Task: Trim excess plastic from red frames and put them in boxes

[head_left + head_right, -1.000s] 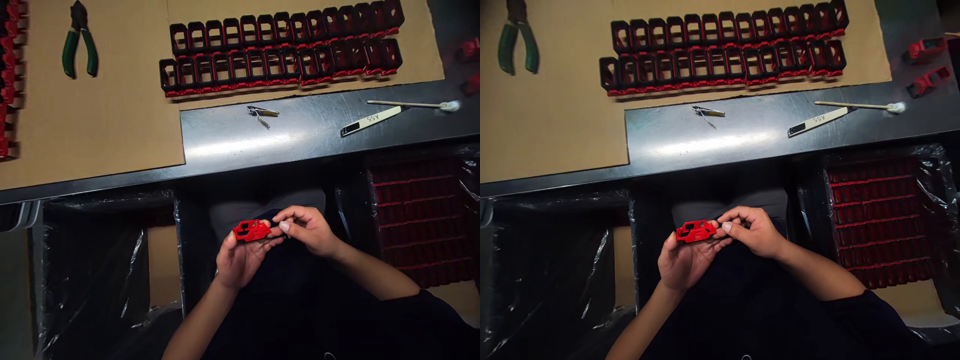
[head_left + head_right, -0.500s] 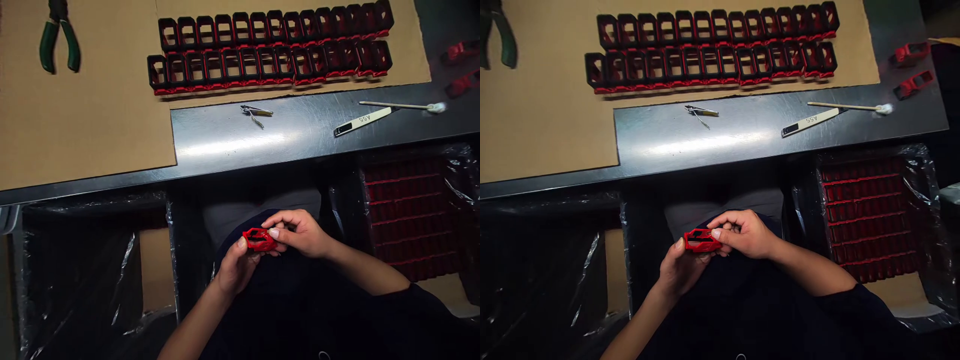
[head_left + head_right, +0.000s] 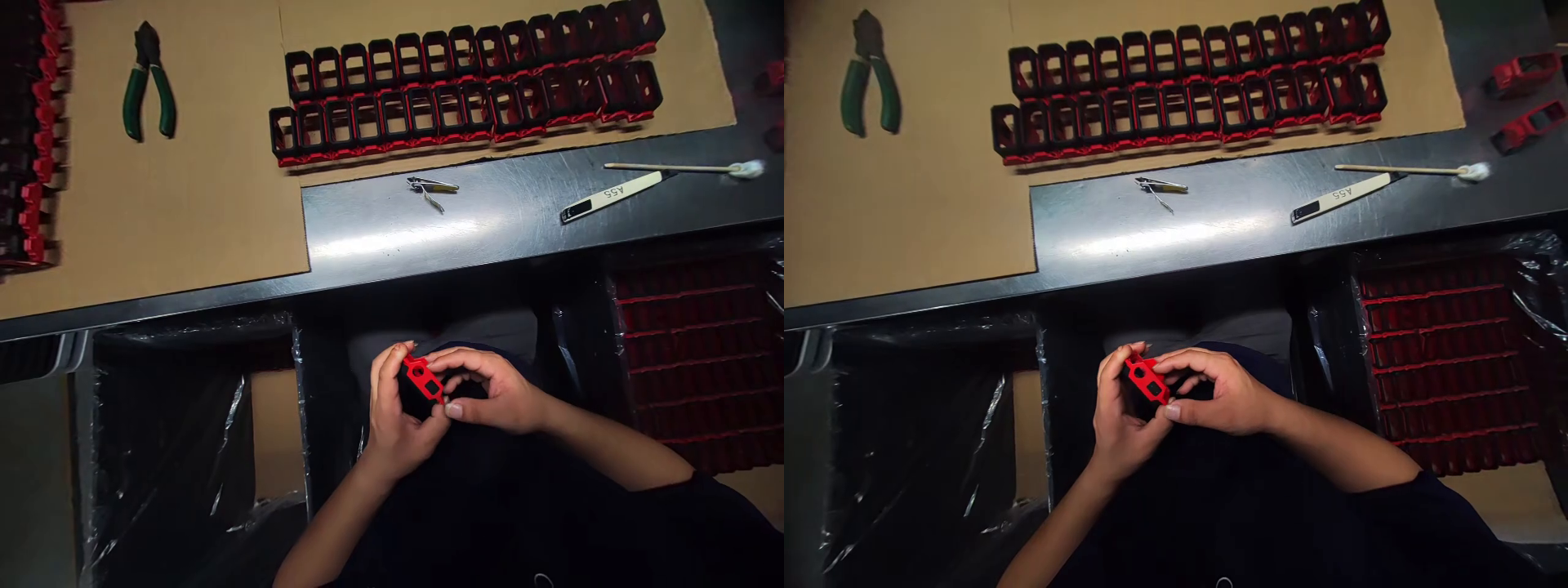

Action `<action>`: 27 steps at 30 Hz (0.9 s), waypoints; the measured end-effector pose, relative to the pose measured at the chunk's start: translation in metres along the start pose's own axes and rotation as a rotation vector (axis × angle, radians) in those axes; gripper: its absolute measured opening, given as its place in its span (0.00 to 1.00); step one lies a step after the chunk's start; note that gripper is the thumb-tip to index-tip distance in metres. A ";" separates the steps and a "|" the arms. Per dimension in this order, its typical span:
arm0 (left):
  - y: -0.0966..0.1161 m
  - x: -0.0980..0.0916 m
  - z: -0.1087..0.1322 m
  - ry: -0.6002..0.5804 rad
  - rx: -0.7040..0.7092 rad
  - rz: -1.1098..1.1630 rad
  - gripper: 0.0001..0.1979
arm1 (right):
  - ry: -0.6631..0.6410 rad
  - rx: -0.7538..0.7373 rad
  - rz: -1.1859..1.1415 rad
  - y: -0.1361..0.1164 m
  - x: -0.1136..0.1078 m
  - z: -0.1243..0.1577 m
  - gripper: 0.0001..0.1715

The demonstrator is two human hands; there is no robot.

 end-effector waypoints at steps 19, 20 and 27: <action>0.003 -0.006 -0.003 0.125 -0.018 -0.237 0.31 | 0.192 0.181 -0.030 0.020 -0.010 0.005 0.19; 0.003 -0.006 -0.003 0.128 -0.016 -0.243 0.31 | 0.190 0.184 -0.037 0.021 -0.010 0.005 0.18; 0.001 -0.008 -0.003 0.157 -0.013 -0.228 0.32 | 0.177 0.196 -0.050 0.022 -0.009 0.004 0.17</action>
Point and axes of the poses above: each hand's wrist, its own z-axis away from the middle knuckle, its own x-axis out of the palm, y = z × x, the point moved 9 cm from there along -z, towards the middle knuckle, and after that the axes turned 6 degrees about -z, right-handed, at the moved point
